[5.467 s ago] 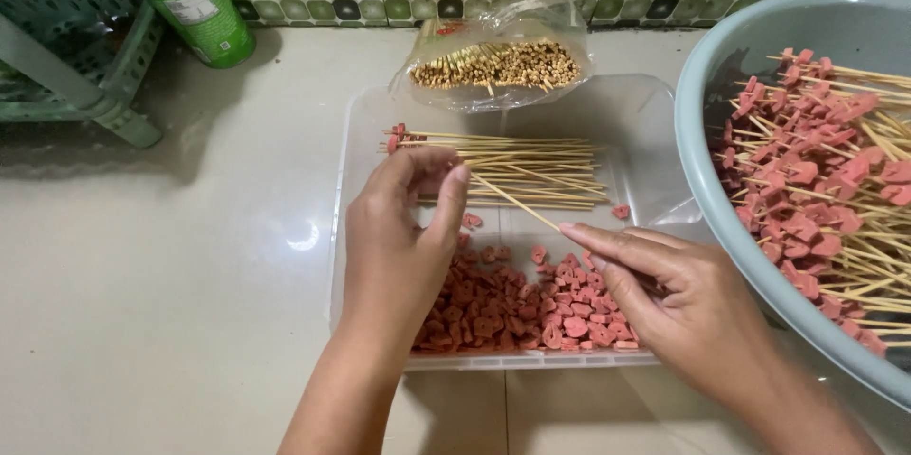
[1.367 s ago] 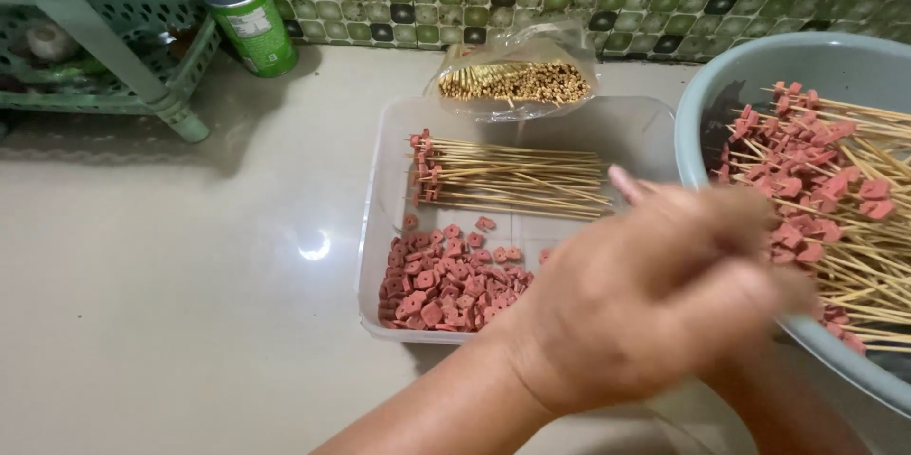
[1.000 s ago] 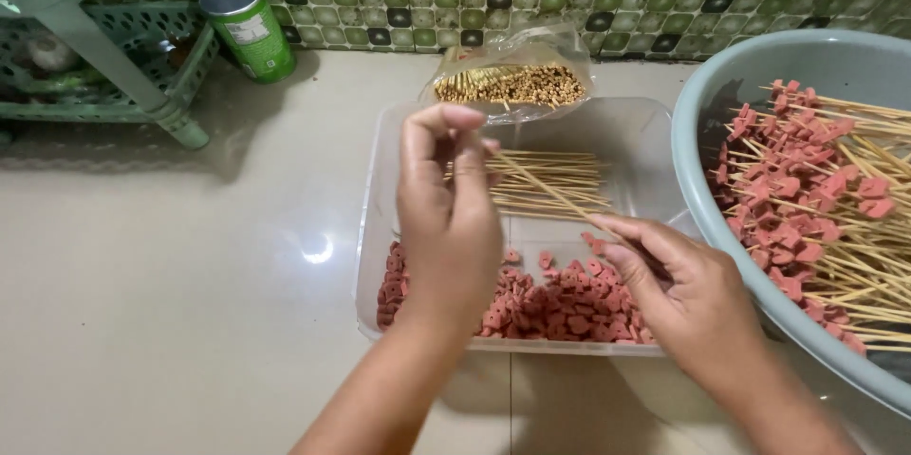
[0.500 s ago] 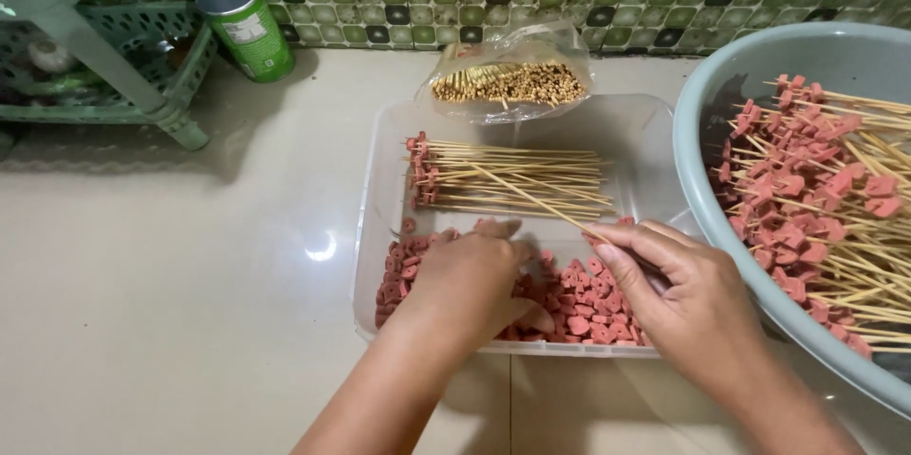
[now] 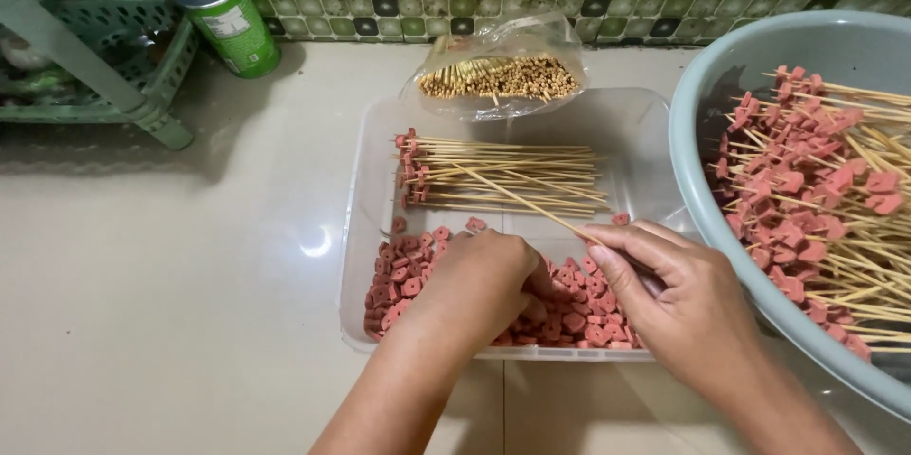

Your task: The person is skewering small, diced pieces of sausage onto thin wooden sticks, preparing them for cooking or sale.

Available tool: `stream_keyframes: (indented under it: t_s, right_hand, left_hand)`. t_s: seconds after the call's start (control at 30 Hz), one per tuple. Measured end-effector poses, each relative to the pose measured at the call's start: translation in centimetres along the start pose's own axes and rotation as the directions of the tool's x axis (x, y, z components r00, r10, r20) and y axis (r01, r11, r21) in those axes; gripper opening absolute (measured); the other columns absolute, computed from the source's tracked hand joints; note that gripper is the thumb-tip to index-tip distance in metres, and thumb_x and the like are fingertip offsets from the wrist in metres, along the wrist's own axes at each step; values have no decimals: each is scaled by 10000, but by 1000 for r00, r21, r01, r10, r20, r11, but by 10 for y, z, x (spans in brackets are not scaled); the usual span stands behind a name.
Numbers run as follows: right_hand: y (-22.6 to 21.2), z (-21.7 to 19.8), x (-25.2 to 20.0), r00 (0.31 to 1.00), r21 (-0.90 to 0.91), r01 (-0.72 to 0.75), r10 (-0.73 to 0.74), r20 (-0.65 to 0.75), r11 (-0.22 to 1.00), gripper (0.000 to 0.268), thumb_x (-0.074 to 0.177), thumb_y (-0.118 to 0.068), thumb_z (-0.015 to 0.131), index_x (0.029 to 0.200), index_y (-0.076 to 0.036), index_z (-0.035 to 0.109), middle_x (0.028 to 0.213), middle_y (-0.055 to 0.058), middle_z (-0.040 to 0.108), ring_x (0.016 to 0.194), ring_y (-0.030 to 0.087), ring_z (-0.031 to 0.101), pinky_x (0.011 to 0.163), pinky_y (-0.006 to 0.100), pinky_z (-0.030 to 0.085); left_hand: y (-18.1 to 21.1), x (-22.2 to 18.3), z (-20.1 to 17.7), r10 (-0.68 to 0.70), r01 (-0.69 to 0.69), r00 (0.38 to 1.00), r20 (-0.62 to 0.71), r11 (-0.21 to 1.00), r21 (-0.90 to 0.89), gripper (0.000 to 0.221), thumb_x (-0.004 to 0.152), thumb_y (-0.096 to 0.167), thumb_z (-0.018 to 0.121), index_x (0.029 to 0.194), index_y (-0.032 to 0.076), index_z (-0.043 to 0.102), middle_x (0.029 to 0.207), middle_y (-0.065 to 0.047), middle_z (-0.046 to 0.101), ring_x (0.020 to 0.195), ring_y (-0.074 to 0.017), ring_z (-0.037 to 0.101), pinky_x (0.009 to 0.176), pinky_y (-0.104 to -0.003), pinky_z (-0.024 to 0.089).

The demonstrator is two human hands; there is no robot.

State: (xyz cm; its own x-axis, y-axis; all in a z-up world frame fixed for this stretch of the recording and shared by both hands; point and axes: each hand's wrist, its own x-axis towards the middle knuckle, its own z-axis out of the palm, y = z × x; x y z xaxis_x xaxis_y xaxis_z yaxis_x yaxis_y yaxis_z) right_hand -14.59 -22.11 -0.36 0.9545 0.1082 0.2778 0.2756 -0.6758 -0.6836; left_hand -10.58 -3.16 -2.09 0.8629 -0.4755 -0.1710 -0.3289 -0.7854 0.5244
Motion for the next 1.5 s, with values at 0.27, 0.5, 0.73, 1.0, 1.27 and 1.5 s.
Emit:
stream_keyframes:
  t_s: [0.27, 0.5, 0.73, 1.0, 1.27, 1.5]
  right_hand:
    - [-1, -1, 0, 1000, 7, 16, -16, -2, 1000, 226, 871, -77, 669, 1064, -69, 787, 748, -19, 705, 470, 103, 442, 424, 263, 354]
    - [-4, -1, 0, 999, 7, 33, -33, -6, 999, 228, 866, -70, 669, 1059, -62, 789, 724, -12, 703, 476, 110, 442, 428, 266, 348]
    - [-2, -1, 0, 999, -9, 39, -39, -8, 999, 230, 869, -86, 672, 1066, -70, 790, 725, -15, 705, 470, 107, 449, 422, 267, 355]
    - [-3, -1, -1, 1000, 5, 22, -22, -5, 1000, 214, 866, -93, 676, 1041, -73, 797, 718, -18, 684, 477, 107, 441, 429, 269, 358]
    - [2, 0, 0, 999, 10, 0, -1, 41, 1000, 238, 861, -114, 681, 1062, -82, 804, 804, -18, 726, 454, 98, 433, 420, 255, 382]
    - [6, 2, 3, 996, 51, 77, -79, 40, 996, 213, 857, -118, 690, 1022, -35, 797, 627, 13, 675, 481, 115, 502, 935, 267, 559]
  left_hand:
    - [-11, 6, 16, 71, -59, 989, -128, 993, 98, 269, 769, 87, 700, 1005, 177, 791, 846, 11, 795, 864, -263, 700, 900, -396, 442]
    - [-11, 9, 18, -3, 19, 995, -98, 987, 158, 284, 762, 99, 727, 1023, 192, 792, 872, -46, 778, 944, -314, 647, 913, -447, 408]
    - [-9, 4, 15, 16, -6, 995, -98, 994, 107, 322, 748, 55, 699, 1008, 213, 801, 906, 23, 792, 950, -271, 664, 886, -413, 453]
    - [-4, -2, 5, 79, -86, 992, -103, 994, -67, 406, 678, -35, 655, 996, 173, 799, 891, 22, 813, 890, -247, 730, 949, -358, 445]
    - [-1, -4, 4, -13, -5, 994, -106, 986, -164, 281, 728, 85, 661, 980, 111, 782, 857, -64, 778, 750, -274, 729, 701, -365, 576]
    - [-16, 2, 17, 17, -35, 958, -286, 998, -56, 257, 769, 166, 674, 988, 104, 793, 997, -127, 728, 913, -349, 672, 783, -435, 542]
